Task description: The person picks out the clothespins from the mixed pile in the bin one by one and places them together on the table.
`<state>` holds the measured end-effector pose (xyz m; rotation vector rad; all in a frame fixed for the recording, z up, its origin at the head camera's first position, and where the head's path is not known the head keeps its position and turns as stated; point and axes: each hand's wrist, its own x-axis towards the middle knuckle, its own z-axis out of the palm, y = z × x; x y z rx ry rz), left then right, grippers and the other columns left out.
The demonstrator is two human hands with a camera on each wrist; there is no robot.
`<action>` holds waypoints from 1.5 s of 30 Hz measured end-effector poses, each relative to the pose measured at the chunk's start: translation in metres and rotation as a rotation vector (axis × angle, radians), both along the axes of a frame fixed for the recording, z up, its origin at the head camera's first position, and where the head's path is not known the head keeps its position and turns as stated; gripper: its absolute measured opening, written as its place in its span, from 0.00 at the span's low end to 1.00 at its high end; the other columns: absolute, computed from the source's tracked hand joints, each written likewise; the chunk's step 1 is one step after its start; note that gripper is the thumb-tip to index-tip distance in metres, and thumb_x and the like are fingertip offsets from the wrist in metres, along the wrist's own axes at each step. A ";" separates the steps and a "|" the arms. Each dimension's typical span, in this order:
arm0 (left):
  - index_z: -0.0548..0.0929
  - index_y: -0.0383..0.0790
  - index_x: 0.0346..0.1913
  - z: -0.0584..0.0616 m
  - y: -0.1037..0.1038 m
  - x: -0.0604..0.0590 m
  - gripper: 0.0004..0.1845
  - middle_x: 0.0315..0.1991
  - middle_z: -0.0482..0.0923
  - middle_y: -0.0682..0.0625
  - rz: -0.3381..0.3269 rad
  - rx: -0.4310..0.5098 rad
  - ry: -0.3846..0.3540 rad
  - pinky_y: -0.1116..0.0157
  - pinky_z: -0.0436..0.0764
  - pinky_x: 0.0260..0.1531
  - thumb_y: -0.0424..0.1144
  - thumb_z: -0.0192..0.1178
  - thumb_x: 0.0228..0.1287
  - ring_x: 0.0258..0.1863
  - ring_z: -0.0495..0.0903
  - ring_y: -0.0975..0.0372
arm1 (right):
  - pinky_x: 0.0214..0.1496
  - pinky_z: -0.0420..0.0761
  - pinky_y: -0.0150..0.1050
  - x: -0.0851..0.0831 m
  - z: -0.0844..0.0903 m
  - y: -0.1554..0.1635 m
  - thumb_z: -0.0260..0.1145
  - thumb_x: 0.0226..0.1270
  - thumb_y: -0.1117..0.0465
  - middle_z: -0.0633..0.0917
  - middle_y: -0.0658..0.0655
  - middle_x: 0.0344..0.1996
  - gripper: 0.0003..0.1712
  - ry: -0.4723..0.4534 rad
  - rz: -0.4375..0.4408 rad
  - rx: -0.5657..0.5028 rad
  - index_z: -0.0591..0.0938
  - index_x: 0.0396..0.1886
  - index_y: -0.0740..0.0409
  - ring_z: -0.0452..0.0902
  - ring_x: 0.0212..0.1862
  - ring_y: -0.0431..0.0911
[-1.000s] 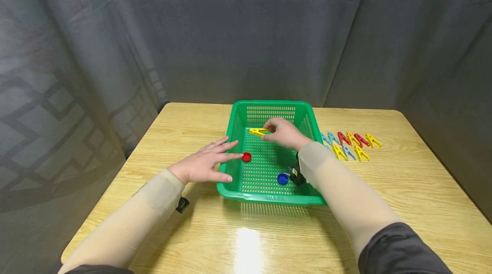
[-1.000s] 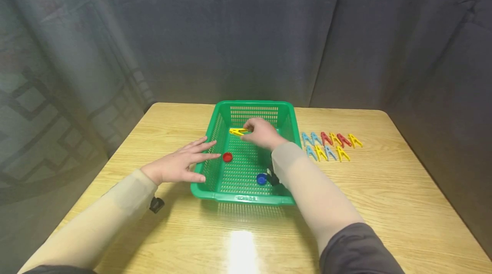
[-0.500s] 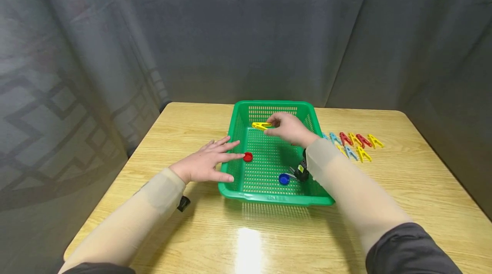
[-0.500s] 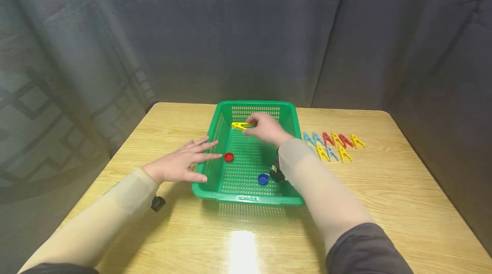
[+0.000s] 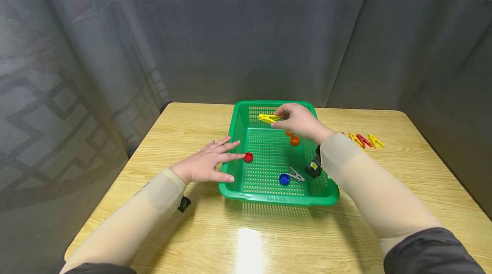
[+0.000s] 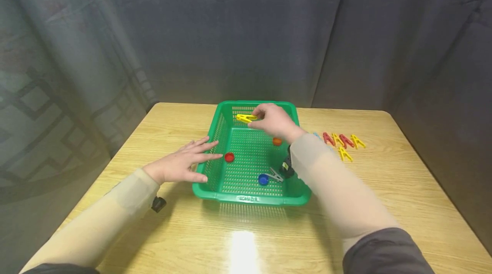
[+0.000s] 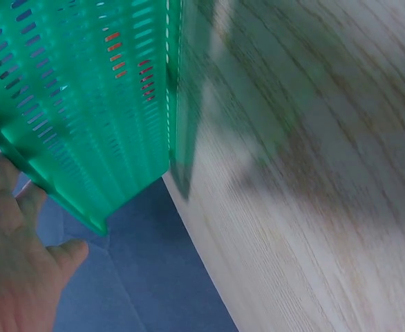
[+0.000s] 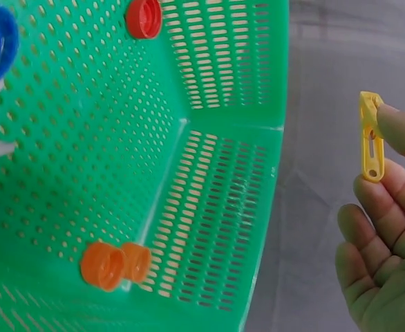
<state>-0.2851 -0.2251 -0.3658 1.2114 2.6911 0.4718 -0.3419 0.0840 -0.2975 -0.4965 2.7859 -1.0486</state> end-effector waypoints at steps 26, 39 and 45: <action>0.63 0.60 0.72 -0.002 0.001 -0.001 0.38 0.77 0.43 0.55 -0.005 -0.015 0.015 0.42 0.42 0.68 0.67 0.55 0.61 0.76 0.34 0.55 | 0.51 0.72 0.54 0.018 0.015 0.079 0.66 0.64 0.47 0.76 0.62 0.51 0.28 0.089 -0.132 0.002 0.76 0.55 0.61 0.69 0.52 0.56; 0.63 0.60 0.72 -0.002 0.002 -0.001 0.38 0.77 0.43 0.55 0.001 -0.013 -0.002 0.41 0.42 0.68 0.67 0.55 0.61 0.76 0.33 0.56 | 0.45 0.73 0.47 0.023 0.009 0.118 0.64 0.64 0.41 0.75 0.62 0.48 0.32 0.095 -0.214 0.017 0.75 0.55 0.63 0.69 0.47 0.55; 0.64 0.60 0.72 -0.002 0.002 -0.001 0.37 0.77 0.43 0.55 0.011 -0.003 -0.012 0.41 0.41 0.68 0.62 0.59 0.61 0.76 0.33 0.56 | 0.40 0.74 0.42 0.026 0.002 0.137 0.63 0.64 0.38 0.75 0.63 0.47 0.35 0.093 -0.257 0.038 0.74 0.55 0.64 0.69 0.45 0.55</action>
